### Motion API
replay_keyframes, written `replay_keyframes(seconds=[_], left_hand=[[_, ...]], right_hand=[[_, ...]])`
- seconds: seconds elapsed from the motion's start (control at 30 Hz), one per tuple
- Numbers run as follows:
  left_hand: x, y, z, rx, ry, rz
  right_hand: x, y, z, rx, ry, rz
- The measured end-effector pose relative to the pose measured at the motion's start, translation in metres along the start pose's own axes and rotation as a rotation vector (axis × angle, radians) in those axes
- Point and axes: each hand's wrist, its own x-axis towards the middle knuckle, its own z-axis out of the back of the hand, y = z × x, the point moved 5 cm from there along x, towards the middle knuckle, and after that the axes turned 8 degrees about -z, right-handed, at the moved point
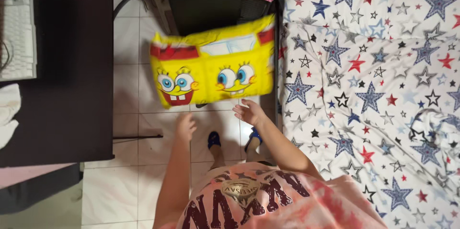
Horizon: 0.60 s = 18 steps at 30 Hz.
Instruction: The person arranges several decorative pillows on a bed, including a Spongebob pillow, a star-patterned pillow, and sunflower-patterned pillows. They also smooth the bedsheet and briefly open and close a window before returning to adjust the pillows.
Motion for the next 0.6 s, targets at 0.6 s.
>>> replay_keyframes(seconds=[0.6], left_hand=[[-0.048,0.019,-0.269,0.210,0.613,0.028]], right_hand=[[-0.130,0.074,0.106,0.159,0.046,0.365]])
